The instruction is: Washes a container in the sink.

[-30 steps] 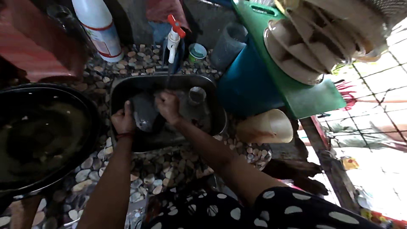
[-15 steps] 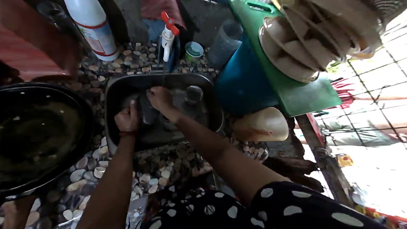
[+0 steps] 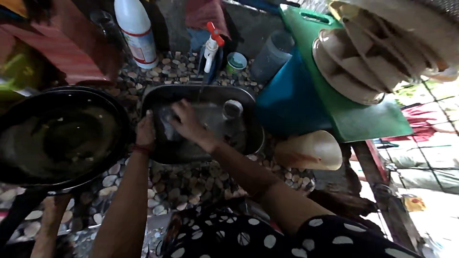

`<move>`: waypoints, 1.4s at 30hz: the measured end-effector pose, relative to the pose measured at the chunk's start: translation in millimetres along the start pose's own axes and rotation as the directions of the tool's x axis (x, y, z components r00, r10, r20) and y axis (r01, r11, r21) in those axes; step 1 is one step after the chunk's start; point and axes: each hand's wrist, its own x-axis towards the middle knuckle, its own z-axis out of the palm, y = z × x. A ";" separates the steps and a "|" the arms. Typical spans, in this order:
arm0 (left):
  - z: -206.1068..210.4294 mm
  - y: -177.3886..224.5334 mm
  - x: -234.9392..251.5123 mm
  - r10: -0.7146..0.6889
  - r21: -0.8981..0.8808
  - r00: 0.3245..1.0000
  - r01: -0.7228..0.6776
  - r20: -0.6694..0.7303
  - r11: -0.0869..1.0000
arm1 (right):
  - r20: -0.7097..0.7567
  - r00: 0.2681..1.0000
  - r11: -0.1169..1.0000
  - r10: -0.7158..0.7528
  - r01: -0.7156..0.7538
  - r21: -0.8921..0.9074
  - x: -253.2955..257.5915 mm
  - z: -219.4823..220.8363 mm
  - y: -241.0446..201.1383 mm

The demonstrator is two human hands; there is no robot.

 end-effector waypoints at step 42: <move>25.0 -21.7 -19.5 -0.115 -0.627 0.987 0.158 0.109 0.763 | 0.082 0.990 0.951 0.112 -0.083 -0.298 12.0 4.9 -26.0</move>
